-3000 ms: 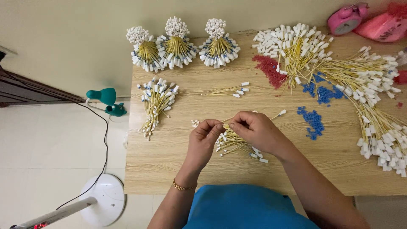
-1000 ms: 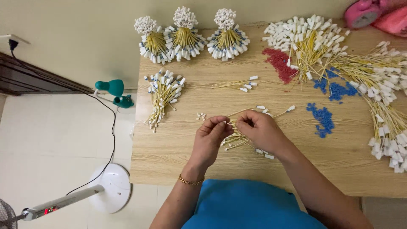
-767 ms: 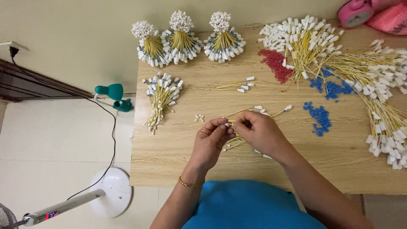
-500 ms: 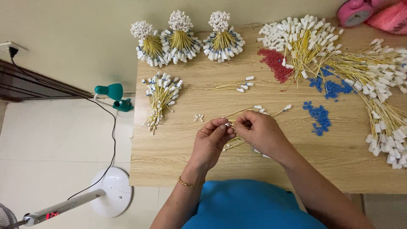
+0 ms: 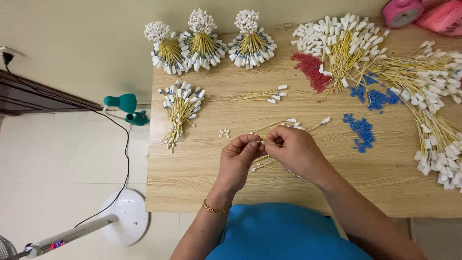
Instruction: Assembling small white plastic components onto thin yellow wires at a workstation.
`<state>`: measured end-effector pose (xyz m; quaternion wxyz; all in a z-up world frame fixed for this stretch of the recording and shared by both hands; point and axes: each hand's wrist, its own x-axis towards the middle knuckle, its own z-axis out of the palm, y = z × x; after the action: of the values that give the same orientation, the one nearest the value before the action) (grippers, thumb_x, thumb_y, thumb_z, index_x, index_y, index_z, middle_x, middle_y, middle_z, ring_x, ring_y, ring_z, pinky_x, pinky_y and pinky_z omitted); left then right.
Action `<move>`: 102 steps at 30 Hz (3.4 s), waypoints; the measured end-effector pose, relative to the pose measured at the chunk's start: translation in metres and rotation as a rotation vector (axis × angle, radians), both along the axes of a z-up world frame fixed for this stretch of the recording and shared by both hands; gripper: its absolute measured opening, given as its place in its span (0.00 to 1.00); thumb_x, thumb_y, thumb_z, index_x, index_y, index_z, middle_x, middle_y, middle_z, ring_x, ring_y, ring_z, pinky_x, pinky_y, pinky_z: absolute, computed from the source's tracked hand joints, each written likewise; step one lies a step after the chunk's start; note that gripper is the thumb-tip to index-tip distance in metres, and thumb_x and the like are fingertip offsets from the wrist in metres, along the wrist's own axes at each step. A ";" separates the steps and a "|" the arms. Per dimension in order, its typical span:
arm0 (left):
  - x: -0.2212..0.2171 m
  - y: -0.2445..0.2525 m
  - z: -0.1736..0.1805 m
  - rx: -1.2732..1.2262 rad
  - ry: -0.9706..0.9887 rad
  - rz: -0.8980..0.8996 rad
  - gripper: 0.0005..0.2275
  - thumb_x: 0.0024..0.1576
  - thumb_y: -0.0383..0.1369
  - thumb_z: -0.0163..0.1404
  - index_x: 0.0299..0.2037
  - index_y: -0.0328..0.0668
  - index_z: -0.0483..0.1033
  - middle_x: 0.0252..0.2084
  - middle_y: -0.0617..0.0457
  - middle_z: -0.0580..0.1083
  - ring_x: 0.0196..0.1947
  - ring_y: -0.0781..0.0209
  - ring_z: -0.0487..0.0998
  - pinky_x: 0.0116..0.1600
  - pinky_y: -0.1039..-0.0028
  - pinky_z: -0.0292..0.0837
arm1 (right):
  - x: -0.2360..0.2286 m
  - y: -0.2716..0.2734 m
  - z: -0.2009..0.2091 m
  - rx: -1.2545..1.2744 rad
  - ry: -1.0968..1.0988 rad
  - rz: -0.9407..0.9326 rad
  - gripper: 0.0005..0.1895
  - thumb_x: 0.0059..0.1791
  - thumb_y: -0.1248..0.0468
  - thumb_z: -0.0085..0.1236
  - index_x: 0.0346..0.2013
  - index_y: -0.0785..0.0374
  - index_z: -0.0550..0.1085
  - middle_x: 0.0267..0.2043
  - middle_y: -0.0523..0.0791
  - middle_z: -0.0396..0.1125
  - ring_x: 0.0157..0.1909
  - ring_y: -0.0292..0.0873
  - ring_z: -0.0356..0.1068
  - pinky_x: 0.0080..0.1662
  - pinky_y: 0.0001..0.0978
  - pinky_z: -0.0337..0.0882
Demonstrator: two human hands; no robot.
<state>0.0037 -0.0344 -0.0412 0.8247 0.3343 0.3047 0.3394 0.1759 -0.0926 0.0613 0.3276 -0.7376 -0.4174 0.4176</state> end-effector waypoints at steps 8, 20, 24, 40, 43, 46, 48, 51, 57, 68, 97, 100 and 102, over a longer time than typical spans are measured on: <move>0.005 -0.001 -0.001 0.039 0.050 0.003 0.06 0.64 0.23 0.50 0.47 0.30 0.77 0.43 0.47 0.79 0.42 0.60 0.82 0.52 0.68 0.82 | 0.003 0.004 -0.020 0.006 0.124 0.013 0.11 0.49 0.59 0.58 0.34 0.66 0.76 0.28 0.44 0.75 0.31 0.34 0.74 0.34 0.31 0.75; 0.013 -0.009 -0.040 -0.007 0.174 0.054 0.04 0.63 0.22 0.50 0.45 0.31 0.77 0.41 0.48 0.79 0.39 0.62 0.82 0.48 0.69 0.83 | 0.002 0.011 -0.066 -0.081 0.127 0.068 0.13 0.52 0.58 0.55 0.35 0.67 0.75 0.30 0.46 0.76 0.35 0.37 0.78 0.37 0.32 0.76; 0.014 -0.003 -0.063 -0.068 0.245 0.044 0.05 0.63 0.22 0.49 0.45 0.31 0.77 0.40 0.49 0.78 0.36 0.62 0.80 0.46 0.70 0.81 | 0.007 0.017 -0.084 -0.120 0.131 0.049 0.13 0.52 0.58 0.55 0.39 0.66 0.76 0.34 0.46 0.78 0.37 0.37 0.79 0.40 0.31 0.76; 0.021 0.013 -0.073 -0.078 0.229 0.109 0.04 0.63 0.22 0.49 0.44 0.30 0.77 0.38 0.50 0.79 0.37 0.63 0.80 0.47 0.71 0.81 | 0.018 0.042 -0.097 -0.194 0.210 0.117 0.13 0.51 0.58 0.54 0.40 0.65 0.77 0.34 0.45 0.79 0.38 0.36 0.78 0.42 0.30 0.75; 0.022 0.013 -0.083 -0.055 0.242 0.097 0.05 0.63 0.23 0.50 0.44 0.31 0.77 0.38 0.50 0.79 0.37 0.65 0.80 0.46 0.74 0.81 | 0.031 0.046 -0.117 -0.179 0.047 0.171 0.13 0.51 0.56 0.55 0.39 0.65 0.77 0.34 0.46 0.77 0.36 0.38 0.77 0.39 0.35 0.75; 0.018 0.016 -0.095 0.032 0.380 0.006 0.05 0.64 0.25 0.51 0.44 0.30 0.78 0.36 0.51 0.77 0.33 0.68 0.78 0.42 0.77 0.78 | 0.050 0.062 -0.147 -0.216 -0.107 0.322 0.15 0.52 0.54 0.56 0.37 0.65 0.77 0.30 0.47 0.75 0.33 0.43 0.74 0.39 0.40 0.73; 0.013 0.018 -0.105 0.112 0.536 -0.079 0.06 0.65 0.27 0.53 0.44 0.31 0.79 0.32 0.48 0.76 0.29 0.68 0.74 0.36 0.77 0.72 | 0.065 0.083 -0.159 -0.282 -0.267 0.296 0.18 0.55 0.54 0.54 0.35 0.67 0.78 0.33 0.49 0.73 0.37 0.47 0.74 0.42 0.42 0.73; 0.014 0.025 -0.067 0.225 0.768 -0.079 0.07 0.57 0.28 0.56 0.44 0.37 0.79 0.37 0.54 0.77 0.28 0.69 0.76 0.32 0.76 0.74 | 0.076 0.112 -0.186 0.080 -0.560 0.123 0.13 0.49 0.57 0.58 0.44 0.59 0.78 0.42 0.49 0.71 0.45 0.51 0.72 0.45 0.46 0.71; 0.006 0.033 -0.049 0.504 0.797 -0.044 0.08 0.59 0.26 0.56 0.47 0.39 0.80 0.41 0.51 0.74 0.29 0.67 0.76 0.35 0.77 0.75 | 0.070 0.122 -0.211 -0.126 -0.697 0.147 0.13 0.48 0.56 0.61 0.43 0.58 0.78 0.50 0.50 0.69 0.48 0.51 0.71 0.47 0.49 0.72; 0.025 0.058 0.054 1.349 0.919 0.063 0.11 0.58 0.35 0.56 0.47 0.41 0.81 0.46 0.50 0.80 0.55 0.45 0.76 0.67 0.42 0.52 | 0.041 0.039 -0.062 0.566 -0.707 0.210 0.07 0.49 0.62 0.64 0.38 0.58 0.75 0.38 0.45 0.73 0.41 0.50 0.74 0.42 0.42 0.72; -0.012 0.035 0.023 0.344 0.422 -0.125 0.13 0.65 0.36 0.49 0.45 0.32 0.81 0.37 0.54 0.81 0.40 0.69 0.80 0.48 0.77 0.76 | 0.010 0.011 -0.014 0.308 -0.213 0.239 0.08 0.49 0.62 0.60 0.37 0.64 0.78 0.34 0.47 0.73 0.36 0.43 0.74 0.39 0.35 0.73; -0.014 0.034 0.021 0.345 0.353 -0.088 0.13 0.67 0.36 0.48 0.46 0.31 0.81 0.39 0.53 0.81 0.42 0.68 0.79 0.52 0.76 0.76 | 0.008 0.011 -0.010 0.220 -0.106 0.135 0.08 0.49 0.61 0.59 0.38 0.63 0.77 0.35 0.46 0.74 0.34 0.40 0.74 0.37 0.34 0.73; -0.011 0.033 0.023 0.286 0.363 -0.071 0.10 0.65 0.32 0.51 0.45 0.31 0.81 0.39 0.53 0.81 0.42 0.68 0.79 0.51 0.76 0.76 | 0.008 0.012 -0.009 0.158 -0.119 0.125 0.09 0.50 0.61 0.60 0.38 0.64 0.77 0.34 0.45 0.74 0.33 0.40 0.73 0.36 0.34 0.72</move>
<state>-0.0077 -0.0019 -0.0178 0.7118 0.5141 0.3850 0.2843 0.1838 -0.0809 0.0523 0.3328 -0.7056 -0.5129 0.3583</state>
